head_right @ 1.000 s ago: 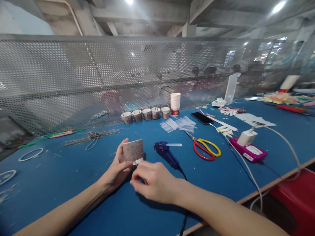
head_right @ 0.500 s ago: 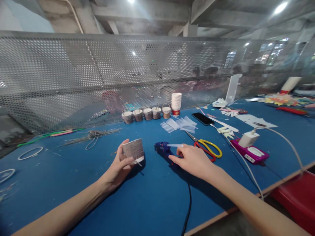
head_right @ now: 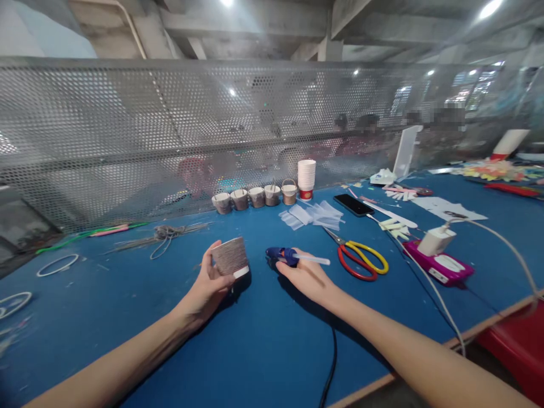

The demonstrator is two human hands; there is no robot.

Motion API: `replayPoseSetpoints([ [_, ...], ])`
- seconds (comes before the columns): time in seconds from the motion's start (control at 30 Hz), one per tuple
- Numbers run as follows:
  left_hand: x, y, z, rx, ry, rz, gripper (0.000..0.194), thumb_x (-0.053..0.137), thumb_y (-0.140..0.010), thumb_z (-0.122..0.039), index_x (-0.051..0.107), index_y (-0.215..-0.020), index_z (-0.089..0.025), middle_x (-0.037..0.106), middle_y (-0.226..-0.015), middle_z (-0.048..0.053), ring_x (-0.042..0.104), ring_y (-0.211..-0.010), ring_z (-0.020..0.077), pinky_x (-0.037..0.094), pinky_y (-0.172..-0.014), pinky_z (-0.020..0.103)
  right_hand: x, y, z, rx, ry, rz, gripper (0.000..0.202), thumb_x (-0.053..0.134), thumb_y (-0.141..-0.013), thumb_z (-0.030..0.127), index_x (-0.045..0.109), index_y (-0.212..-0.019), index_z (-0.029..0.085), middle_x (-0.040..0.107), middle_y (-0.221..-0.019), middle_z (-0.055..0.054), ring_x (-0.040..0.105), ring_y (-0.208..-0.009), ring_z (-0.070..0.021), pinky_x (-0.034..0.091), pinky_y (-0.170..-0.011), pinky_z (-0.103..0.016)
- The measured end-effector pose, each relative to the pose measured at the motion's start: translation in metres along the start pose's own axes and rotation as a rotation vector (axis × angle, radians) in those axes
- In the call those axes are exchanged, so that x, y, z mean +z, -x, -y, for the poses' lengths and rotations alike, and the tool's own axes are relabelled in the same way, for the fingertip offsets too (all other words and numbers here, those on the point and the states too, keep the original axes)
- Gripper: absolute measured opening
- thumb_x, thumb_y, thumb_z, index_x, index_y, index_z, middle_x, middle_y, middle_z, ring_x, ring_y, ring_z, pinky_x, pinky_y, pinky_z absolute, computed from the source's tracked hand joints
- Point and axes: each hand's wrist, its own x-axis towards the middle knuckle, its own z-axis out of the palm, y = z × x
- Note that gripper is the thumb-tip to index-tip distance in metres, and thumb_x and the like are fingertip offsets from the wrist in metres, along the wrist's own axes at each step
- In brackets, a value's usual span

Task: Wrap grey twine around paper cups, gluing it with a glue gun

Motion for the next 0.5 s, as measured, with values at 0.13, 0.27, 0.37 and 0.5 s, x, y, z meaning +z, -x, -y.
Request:
replayPoseSetpoints([
  [0.13,-0.001,-0.003,0.003,0.03,0.025,-0.017,0.091,0.08,-0.048,-0.006,0.038,-0.125,-0.032,0.063,-0.109,0.001,0.063,-0.1,0.0189,0.043,-0.098,0.038,0.002,0.024,0.015,-0.012,-0.076,-0.011,0.023,0.051,-0.082,0.041,0.055,-0.075,0.02,0.06,-0.067,0.0,0.053,-0.06,-0.0155,0.041,-0.056,-0.026],
  [0.27,0.0,-0.004,0.004,0.01,-0.008,-0.062,0.092,0.083,-0.045,-0.008,0.038,-0.121,-0.032,0.062,-0.106,0.001,0.064,-0.1,0.0208,0.045,-0.098,0.041,0.006,0.039,0.028,-0.05,-0.033,0.009,0.016,0.055,-0.076,0.035,0.052,-0.07,0.02,0.053,-0.057,0.004,0.043,-0.05,-0.0114,0.035,-0.05,-0.023],
  [0.37,0.0,-0.004,0.004,0.006,-0.037,-0.08,0.09,0.085,-0.045,-0.009,0.038,-0.119,-0.032,0.062,-0.105,0.0,0.064,-0.098,0.0208,0.046,-0.096,0.042,0.009,0.041,0.032,-0.079,-0.031,0.028,0.01,0.052,-0.074,0.028,0.05,-0.068,0.02,0.05,-0.056,0.004,0.042,-0.05,-0.0106,0.034,-0.051,-0.022],
  [0.5,0.0,-0.005,0.007,0.036,-0.054,-0.089,0.089,0.084,-0.046,-0.01,0.038,-0.118,-0.031,0.062,-0.104,0.0,0.065,-0.095,0.0204,0.047,-0.093,0.042,0.012,0.04,0.031,-0.099,0.002,0.075,0.013,0.049,-0.075,0.028,0.047,-0.065,0.021,0.052,-0.057,0.002,0.043,-0.049,-0.0112,0.033,-0.05,-0.023],
])
